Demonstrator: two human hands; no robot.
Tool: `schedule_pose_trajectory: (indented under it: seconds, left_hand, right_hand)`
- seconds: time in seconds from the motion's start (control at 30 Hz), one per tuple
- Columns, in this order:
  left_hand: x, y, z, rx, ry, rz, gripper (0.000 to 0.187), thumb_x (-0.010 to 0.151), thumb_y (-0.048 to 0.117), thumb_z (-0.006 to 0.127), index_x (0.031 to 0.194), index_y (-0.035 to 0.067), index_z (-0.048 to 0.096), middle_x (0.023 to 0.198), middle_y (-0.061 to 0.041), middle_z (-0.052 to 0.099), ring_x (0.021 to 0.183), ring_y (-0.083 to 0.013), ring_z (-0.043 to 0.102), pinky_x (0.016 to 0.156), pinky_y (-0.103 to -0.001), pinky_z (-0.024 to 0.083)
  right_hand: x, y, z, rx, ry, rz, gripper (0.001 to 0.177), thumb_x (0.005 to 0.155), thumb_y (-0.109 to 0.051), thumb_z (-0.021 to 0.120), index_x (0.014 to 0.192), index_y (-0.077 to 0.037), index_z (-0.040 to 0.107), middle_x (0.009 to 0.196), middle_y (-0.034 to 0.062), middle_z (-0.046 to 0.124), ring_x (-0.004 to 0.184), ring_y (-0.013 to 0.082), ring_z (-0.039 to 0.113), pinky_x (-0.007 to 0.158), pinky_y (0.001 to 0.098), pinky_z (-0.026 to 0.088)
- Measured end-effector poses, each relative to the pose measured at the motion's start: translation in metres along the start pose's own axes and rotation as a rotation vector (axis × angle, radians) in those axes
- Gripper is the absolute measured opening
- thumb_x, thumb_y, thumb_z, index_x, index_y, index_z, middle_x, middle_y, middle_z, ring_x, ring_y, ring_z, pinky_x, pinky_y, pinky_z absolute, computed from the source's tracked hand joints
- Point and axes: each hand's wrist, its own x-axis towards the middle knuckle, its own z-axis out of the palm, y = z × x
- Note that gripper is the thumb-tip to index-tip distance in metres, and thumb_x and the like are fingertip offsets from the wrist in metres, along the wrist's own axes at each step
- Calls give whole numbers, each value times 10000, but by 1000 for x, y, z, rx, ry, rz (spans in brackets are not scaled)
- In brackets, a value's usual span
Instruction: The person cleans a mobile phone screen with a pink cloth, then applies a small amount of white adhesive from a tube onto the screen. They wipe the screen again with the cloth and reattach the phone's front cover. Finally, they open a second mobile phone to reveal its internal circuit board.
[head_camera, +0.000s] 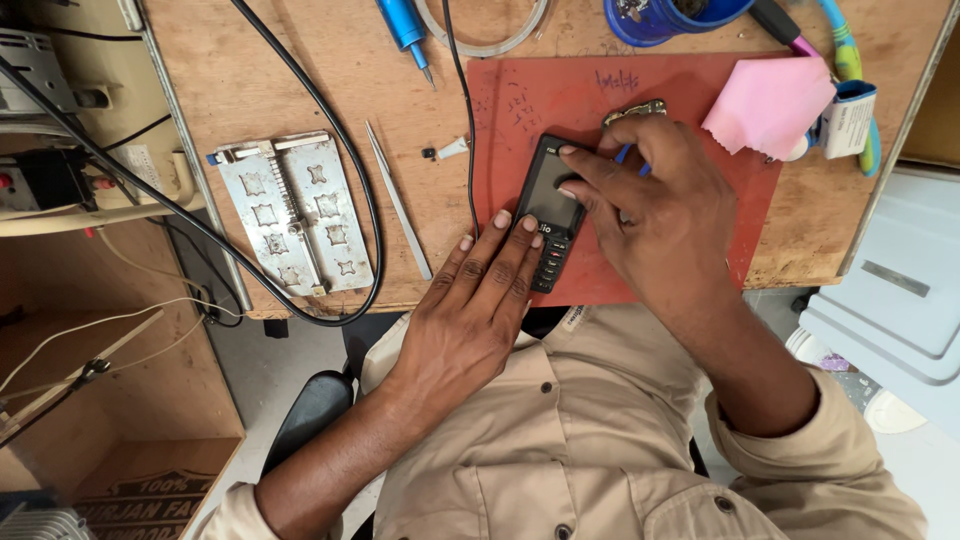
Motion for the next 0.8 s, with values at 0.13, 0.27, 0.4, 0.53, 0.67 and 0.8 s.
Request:
schedule_pose_trajectory:
  seconds: [0.13,0.27,0.4,0.53,0.67,0.8]
  left_hand:
    - [0,-1,-1,17,11,8,502,1009,179,582,1477,2,553,1587,-125,464,1512,-296,404,1232,-470,375]
    - [1,0,-1,-28,24,-1,522,999,216,617,1472,3,556,1576,-127,476,1496,-306,428,1221,-476,389]
    - [2,2,-1,-23,38,-13,512,1005,240,636,1458,11,572,1556,-121,497,1474,-314,457,1199,-475,416]
    - [1,3,-1,11,61,-10,495,1016,259,645,1440,10,590,1542,-123,514,1455,-312,480,1178,-479,433]
    - [1,4,2,30,83,-12,482,1025,259,641,1427,-1,593,1532,-131,523,1444,-321,493,1169,-492,441]
    - [2,4,1,59,97,-2,490,1020,262,632,1433,2,586,1533,-132,520,1433,-319,509,1149,-500,462]
  right_hand:
    - [-2,1,2,-88,-13,-111,349,950,-129,857,1291,-161,792,1170,57,592,1007,247,583,834,378,499]
    - [-5,2,3,-268,-49,-179,394,953,-84,796,1329,-203,786,1205,33,598,1027,235,569,813,363,469]
    - [-6,-2,3,-300,-44,-193,293,1007,-173,808,1297,-158,771,1230,32,589,1020,234,552,828,375,451]
    - [-7,-10,4,-342,-69,-145,323,1007,-199,798,1323,-145,763,1256,36,594,1013,232,540,850,384,419]
    - [-9,-16,5,-418,-73,-111,424,971,-256,780,1386,-173,752,1305,48,608,1037,263,521,854,408,374]
    - [-19,-5,3,-375,3,-118,435,997,-279,745,1408,-143,701,1314,86,580,1069,282,503,908,413,372]
